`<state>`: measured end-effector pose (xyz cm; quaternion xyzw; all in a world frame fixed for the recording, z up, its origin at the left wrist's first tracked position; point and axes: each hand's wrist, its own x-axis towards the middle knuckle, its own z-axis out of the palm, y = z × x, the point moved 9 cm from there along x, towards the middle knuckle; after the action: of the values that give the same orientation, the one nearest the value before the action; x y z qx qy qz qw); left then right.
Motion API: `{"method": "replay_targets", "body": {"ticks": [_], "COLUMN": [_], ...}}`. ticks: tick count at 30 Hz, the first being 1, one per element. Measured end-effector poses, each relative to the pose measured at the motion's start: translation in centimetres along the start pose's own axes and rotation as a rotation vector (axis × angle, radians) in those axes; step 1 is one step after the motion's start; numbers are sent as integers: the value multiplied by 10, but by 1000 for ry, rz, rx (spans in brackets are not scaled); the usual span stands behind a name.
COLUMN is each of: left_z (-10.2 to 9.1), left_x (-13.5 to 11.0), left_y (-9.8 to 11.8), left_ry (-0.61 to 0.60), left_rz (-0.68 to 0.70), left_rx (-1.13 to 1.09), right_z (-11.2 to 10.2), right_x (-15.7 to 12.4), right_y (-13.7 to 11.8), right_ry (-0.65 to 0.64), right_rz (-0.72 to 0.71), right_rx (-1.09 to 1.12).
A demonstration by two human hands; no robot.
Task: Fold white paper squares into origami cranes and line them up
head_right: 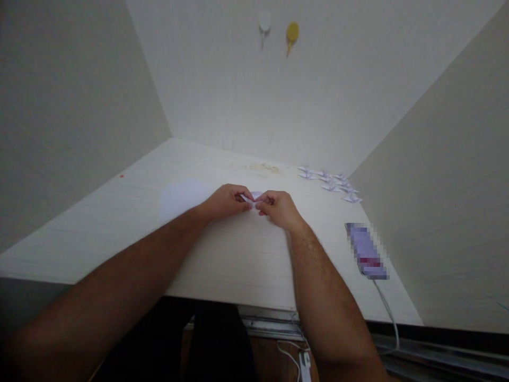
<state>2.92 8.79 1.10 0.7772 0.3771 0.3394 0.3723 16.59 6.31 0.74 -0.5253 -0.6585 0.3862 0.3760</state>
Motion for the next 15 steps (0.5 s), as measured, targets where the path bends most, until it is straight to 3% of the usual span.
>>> {"method": "replay_targets", "body": {"ticks": [8, 15], "left_z": [0, -7], "left_x": [0, -2], "left_y": [-12, -4], "left_ry": [-4, 53], "left_rz": [-132, -111], "left_rx": [-93, 76], "right_z": [-2, -2], "right_x": [-1, -1], "right_y": [1, 0], "right_ry": [-26, -30], "right_rz": [63, 74], "right_rx": [97, 147]}}
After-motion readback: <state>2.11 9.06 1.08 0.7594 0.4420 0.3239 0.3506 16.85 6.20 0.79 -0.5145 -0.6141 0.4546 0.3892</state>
